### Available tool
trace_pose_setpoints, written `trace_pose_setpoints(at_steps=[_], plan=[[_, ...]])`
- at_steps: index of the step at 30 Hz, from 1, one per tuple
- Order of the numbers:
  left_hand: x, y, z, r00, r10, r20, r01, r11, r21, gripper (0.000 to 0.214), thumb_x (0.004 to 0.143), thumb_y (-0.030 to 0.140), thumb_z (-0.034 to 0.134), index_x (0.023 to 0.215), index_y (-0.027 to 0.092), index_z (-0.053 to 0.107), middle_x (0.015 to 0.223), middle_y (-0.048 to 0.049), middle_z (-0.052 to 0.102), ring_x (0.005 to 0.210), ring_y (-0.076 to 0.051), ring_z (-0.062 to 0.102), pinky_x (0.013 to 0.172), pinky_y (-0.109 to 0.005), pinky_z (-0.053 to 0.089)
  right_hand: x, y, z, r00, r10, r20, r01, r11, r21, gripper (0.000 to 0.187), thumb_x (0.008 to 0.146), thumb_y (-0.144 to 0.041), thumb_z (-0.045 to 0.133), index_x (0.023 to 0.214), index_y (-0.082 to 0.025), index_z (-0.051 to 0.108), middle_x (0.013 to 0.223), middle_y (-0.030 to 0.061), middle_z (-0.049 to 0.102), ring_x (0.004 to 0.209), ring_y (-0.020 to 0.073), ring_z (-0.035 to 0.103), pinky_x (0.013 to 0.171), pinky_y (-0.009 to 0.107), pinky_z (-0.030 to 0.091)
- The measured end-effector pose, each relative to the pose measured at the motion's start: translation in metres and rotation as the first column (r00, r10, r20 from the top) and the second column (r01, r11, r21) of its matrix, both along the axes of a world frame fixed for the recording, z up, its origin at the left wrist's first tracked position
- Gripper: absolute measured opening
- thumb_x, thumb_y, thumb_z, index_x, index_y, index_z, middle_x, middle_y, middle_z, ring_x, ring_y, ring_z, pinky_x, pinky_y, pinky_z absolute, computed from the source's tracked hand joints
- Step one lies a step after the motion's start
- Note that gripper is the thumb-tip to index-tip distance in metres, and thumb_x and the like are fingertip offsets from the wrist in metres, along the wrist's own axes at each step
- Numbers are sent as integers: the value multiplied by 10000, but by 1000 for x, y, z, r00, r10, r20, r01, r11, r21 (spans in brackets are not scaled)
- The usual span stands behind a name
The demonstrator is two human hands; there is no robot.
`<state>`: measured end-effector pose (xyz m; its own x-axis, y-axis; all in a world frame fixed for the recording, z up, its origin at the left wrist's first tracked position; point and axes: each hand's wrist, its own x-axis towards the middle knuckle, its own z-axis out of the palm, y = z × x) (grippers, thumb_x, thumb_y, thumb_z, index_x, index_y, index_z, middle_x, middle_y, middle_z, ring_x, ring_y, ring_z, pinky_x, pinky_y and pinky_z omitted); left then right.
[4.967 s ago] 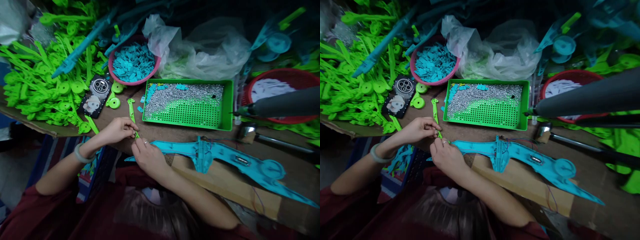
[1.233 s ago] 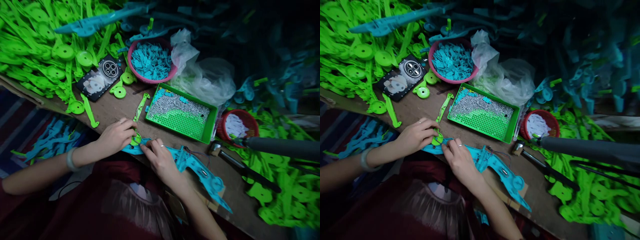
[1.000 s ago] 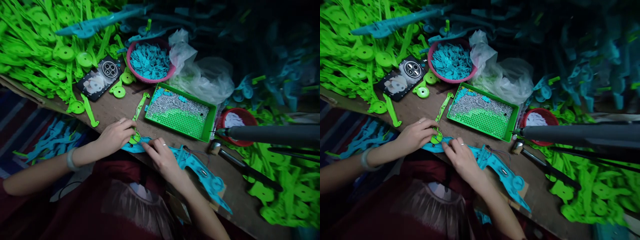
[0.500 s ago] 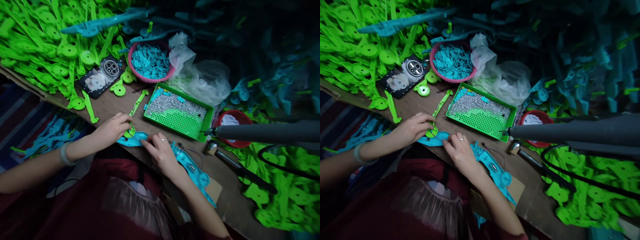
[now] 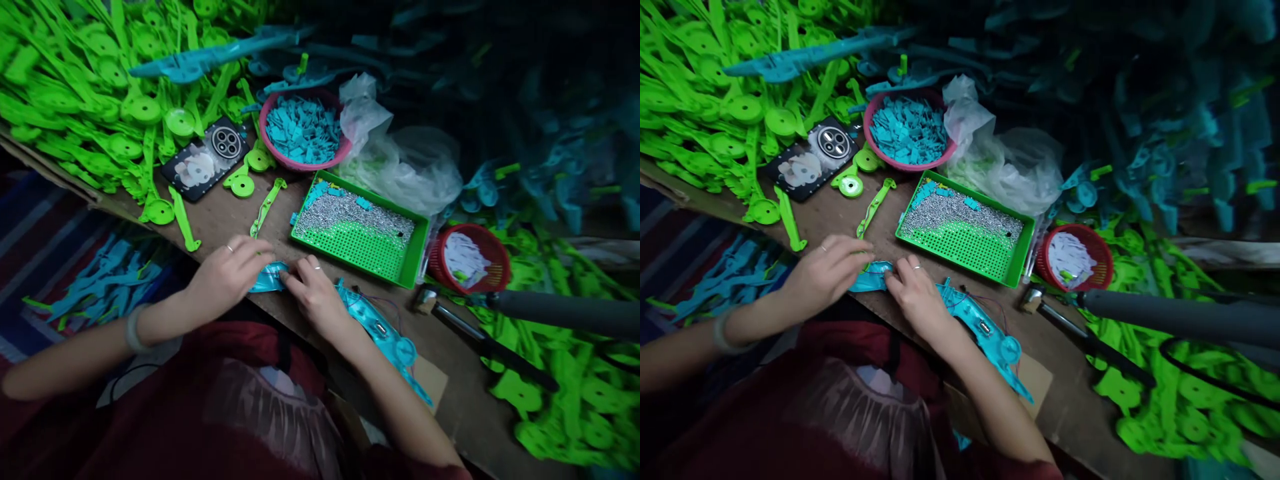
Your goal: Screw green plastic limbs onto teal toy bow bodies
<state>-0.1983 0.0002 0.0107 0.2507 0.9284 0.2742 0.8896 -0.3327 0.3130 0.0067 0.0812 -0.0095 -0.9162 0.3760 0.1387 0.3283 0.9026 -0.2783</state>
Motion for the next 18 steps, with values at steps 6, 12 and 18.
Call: trace_pose_setpoints(at_steps=[6,12,18], plan=[[31,-19,-23,996,-25,-87,33,995,94,222,951,221,566,1125,106,641,1073,-80,712,1032,-237,595,953,-403,463,14,7,6,1000,11,6,-12,1000,24,263,998,-192,413,1163,-165,616,910,87,538,860,216,415,689,337,364],[29,-16,-29,977,-26,-211,45,996,83,360,904,198,636,1262,190,602,1038,-47,693,959,-239,595,909,-410,453,39,3,8,999,-22,26,22,1000,-7,263,985,-119,398,1152,-150,599,970,108,569,882,212,443,712,323,438],[35,-10,-15,938,-62,-342,54,998,-32,343,940,286,588,1256,152,603,993,-89,646,911,-262,583,850,-417,463,49,5,1,1000,5,16,-5,999,40,252,969,-112,447,1177,-120,589,958,117,582,881,213,462,721,320,477]])
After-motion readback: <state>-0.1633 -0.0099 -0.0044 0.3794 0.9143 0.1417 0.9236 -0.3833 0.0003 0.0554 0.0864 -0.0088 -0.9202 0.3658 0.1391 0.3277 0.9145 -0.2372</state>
